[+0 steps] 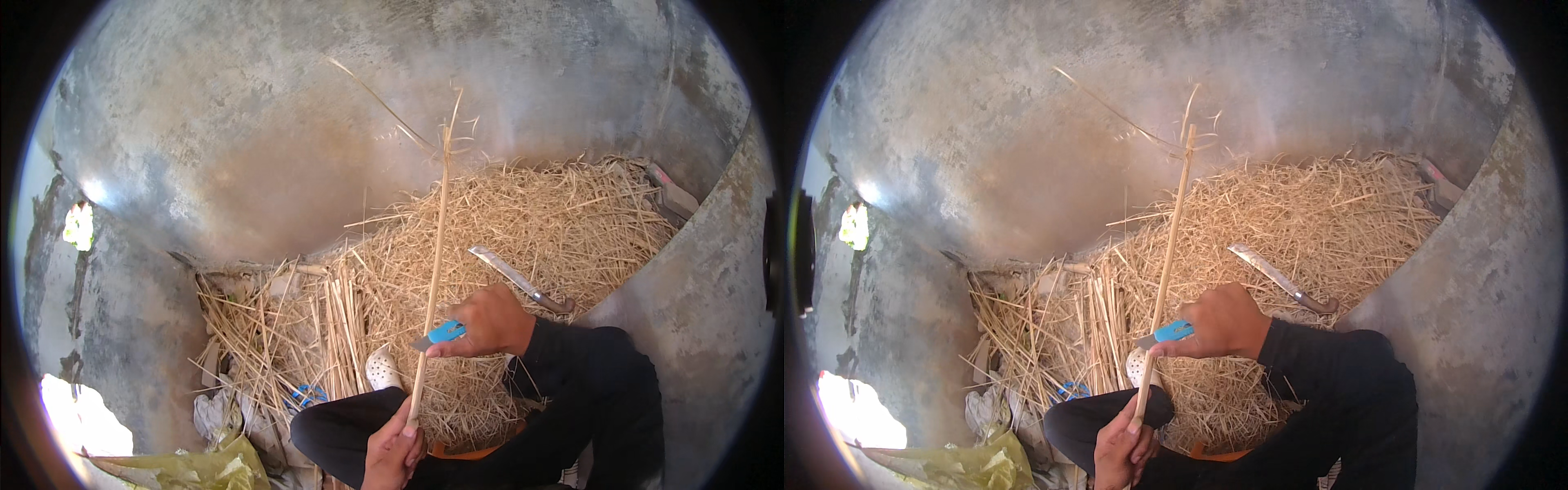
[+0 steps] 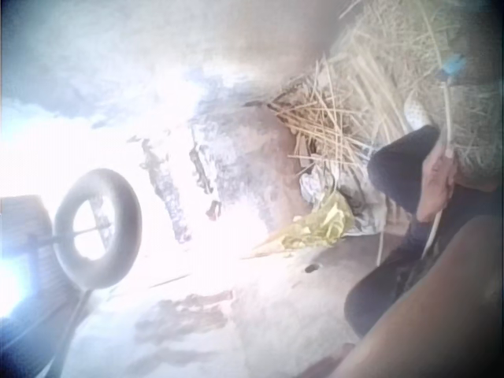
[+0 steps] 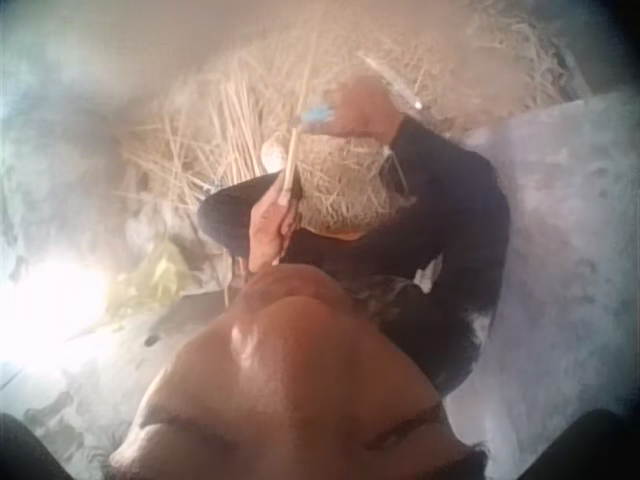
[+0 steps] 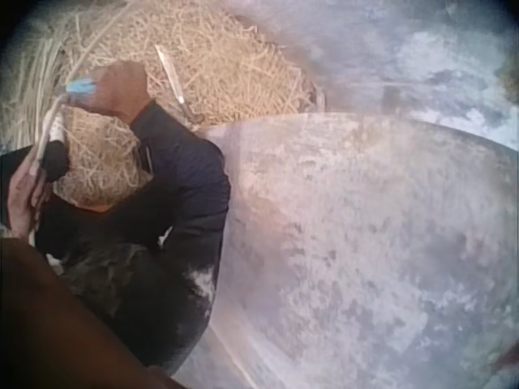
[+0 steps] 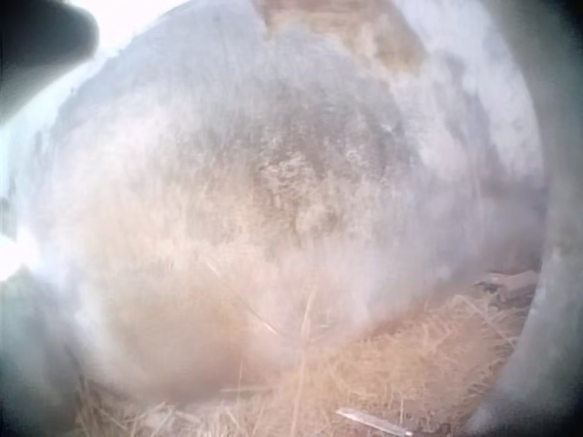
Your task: The person sits on a floor covered with straw and uses a knife to peel the outer layer off a long, thin wooden stick. They hold the stick with their left hand and scrape it with the knife in their right hand, rotating the stick to remove the bark along its length.
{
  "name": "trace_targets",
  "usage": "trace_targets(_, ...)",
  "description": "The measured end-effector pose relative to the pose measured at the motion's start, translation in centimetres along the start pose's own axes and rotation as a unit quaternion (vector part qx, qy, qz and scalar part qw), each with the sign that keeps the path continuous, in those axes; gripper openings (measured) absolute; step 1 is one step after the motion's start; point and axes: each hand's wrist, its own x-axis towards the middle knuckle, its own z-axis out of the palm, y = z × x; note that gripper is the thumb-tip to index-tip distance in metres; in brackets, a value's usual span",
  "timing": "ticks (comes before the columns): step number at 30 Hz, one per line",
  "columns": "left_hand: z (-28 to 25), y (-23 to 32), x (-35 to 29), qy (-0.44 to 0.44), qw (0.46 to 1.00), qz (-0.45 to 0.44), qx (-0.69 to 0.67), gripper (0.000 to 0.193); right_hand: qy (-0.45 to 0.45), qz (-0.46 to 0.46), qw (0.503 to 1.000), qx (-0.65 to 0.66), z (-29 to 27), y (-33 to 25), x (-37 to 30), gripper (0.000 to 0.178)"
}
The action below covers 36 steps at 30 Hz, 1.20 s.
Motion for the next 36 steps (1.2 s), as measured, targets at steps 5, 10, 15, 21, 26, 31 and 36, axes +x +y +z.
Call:
trace_targets(5,0.8,-0.7,-0.7,0.030,0.998,-0.001,0.064,0.059,0.058,0.145,0.988,-0.012,-1.7,6.6,2.2,0.082)
trace_targets(10,0.4,-0.5,-0.9,0.042,0.998,0.015,0.047,0.059,0.093,-0.011,0.996,0.010,1.5,2.1,0.5,0.083)
trace_targets(15,0.6,-0.7,-1.2,0.050,0.989,0.051,0.128,0.054,0.065,0.041,0.997,-0.021,0.7,2.6,1.0,0.084)
trace_targets(21,-0.3,-1.5,-1.4,0.035,0.992,0.049,0.110,0.053,0.047,0.109,0.992,-0.034,-0.8,4.7,1.9,0.077)
trace_targets(26,-1.1,0.3,-2.4,0.070,0.983,-0.158,0.061,0.061,0.016,-0.006,1.000,0.001,0.3,-1.2,-0.1,0.077)
trace_targets(31,0.3,-0.4,-3.0,0.014,0.985,-0.016,0.173,0.066,0.075,0.086,0.993,-0.010,0.5,4.8,2.0,0.079)
trace_targets(36,0.9,-0.3,-3.7,-0.033,0.977,-0.030,0.211,0.061,0.153,0.219,0.964,0.007,-0.7,9.3,3.7,0.076)
